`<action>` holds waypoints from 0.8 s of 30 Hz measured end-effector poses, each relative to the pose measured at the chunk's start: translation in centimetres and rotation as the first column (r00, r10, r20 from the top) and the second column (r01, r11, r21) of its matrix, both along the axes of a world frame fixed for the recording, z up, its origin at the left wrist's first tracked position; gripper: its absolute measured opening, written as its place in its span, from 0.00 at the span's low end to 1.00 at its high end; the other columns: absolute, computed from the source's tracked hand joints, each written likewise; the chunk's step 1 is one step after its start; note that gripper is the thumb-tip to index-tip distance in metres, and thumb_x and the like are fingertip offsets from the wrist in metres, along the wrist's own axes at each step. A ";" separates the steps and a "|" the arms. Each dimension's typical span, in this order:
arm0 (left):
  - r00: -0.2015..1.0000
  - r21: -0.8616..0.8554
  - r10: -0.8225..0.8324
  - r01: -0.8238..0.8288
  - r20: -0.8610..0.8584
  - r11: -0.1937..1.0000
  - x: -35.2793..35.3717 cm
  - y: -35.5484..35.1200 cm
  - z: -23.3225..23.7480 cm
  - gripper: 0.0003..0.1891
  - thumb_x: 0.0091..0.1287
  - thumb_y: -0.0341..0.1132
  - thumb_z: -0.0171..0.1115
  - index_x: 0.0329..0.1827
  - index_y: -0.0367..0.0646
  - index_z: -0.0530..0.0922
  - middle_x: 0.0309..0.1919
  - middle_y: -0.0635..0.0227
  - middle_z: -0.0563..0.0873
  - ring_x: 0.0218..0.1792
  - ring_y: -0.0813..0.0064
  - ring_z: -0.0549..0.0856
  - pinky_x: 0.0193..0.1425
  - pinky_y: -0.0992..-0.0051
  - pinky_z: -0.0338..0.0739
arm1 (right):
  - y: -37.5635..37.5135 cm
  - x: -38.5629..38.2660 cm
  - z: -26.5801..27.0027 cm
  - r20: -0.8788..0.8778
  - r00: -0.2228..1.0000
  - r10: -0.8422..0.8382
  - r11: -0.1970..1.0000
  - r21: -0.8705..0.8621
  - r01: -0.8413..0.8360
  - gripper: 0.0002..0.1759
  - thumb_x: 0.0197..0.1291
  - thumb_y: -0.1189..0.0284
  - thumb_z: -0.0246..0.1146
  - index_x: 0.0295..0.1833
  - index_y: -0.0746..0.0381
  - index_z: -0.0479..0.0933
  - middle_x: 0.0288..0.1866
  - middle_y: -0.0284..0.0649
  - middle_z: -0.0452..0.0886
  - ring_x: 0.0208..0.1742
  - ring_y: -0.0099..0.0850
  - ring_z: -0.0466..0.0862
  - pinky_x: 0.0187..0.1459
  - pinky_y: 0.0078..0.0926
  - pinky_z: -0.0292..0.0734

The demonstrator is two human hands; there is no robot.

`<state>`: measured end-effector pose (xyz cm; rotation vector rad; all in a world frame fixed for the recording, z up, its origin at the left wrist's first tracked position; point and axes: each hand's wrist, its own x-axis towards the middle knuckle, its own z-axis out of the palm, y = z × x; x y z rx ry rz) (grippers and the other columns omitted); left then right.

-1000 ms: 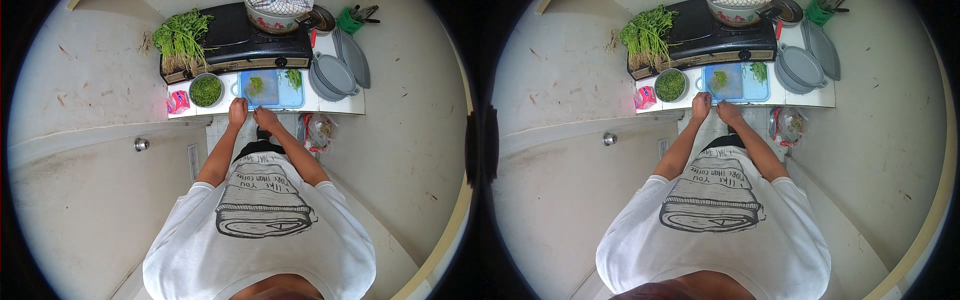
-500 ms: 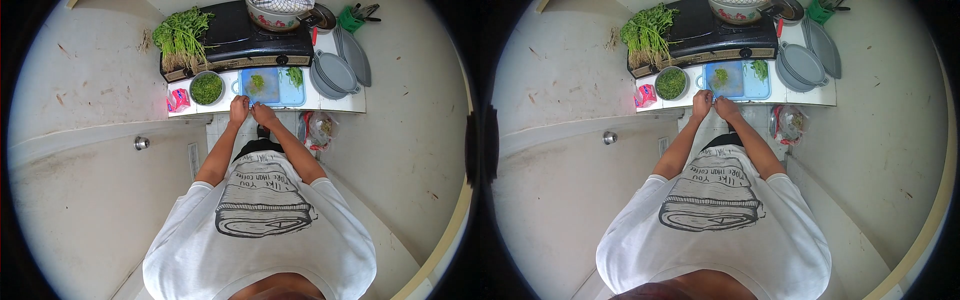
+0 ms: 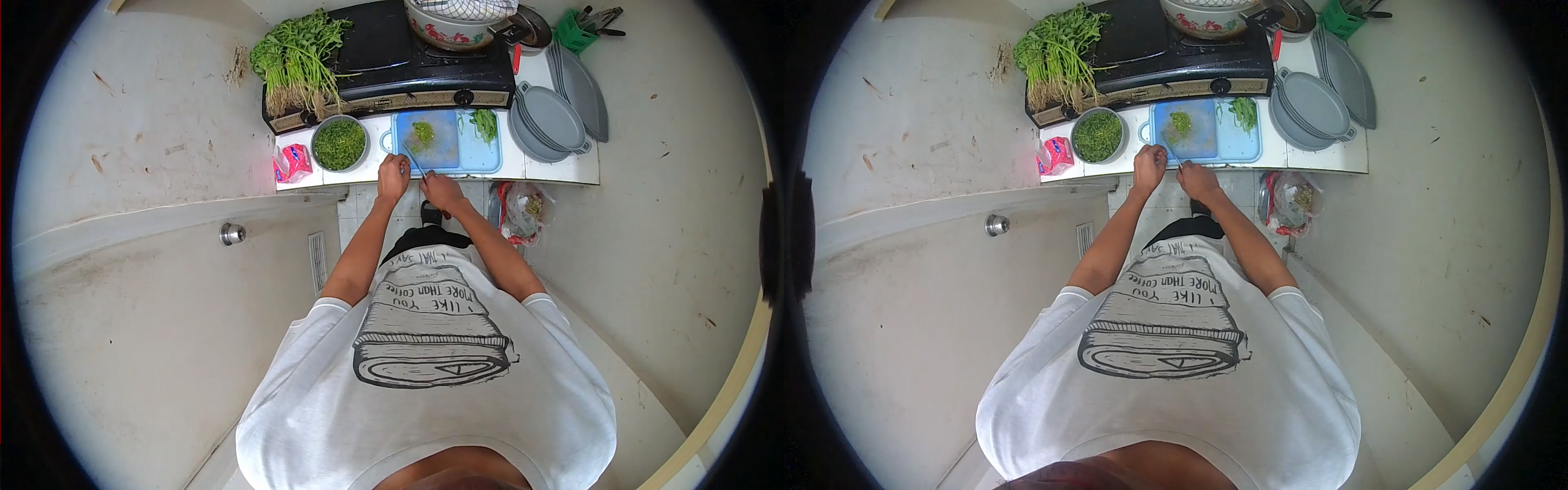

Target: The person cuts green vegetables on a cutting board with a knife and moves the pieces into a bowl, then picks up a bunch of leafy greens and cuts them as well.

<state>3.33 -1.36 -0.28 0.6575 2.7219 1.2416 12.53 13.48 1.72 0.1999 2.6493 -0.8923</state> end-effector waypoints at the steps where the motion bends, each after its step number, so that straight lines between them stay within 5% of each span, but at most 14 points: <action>1: 1.000 0.014 0.013 -0.013 0.017 1.000 0.1 0.0 0.3 0.04 0.61 0.23 0.66 0.38 0.36 0.85 0.32 0.53 0.84 0.34 0.55 0.87 0.42 0.61 0.82 | -0.2 -0.4 -0.1 0.005 0.999 -0.052 0.999 0.016 0.052 0.23 0.75 0.58 0.53 0.49 0.71 0.77 0.36 0.62 0.87 0.41 0.59 0.89 0.47 0.56 0.84; 24: 0.998 0.039 0.054 -0.056 0.035 0.998 -0.2 0.2 1.3 0.04 0.60 0.23 0.67 0.35 0.37 0.88 0.31 0.56 0.86 0.32 0.61 0.88 0.42 0.66 0.83 | -0.6 -0.2 -1.0 -0.001 1.000 0.000 1.000 0.013 0.000 0.23 0.76 0.59 0.53 0.47 0.71 0.77 0.34 0.63 0.86 0.40 0.60 0.88 0.45 0.56 0.84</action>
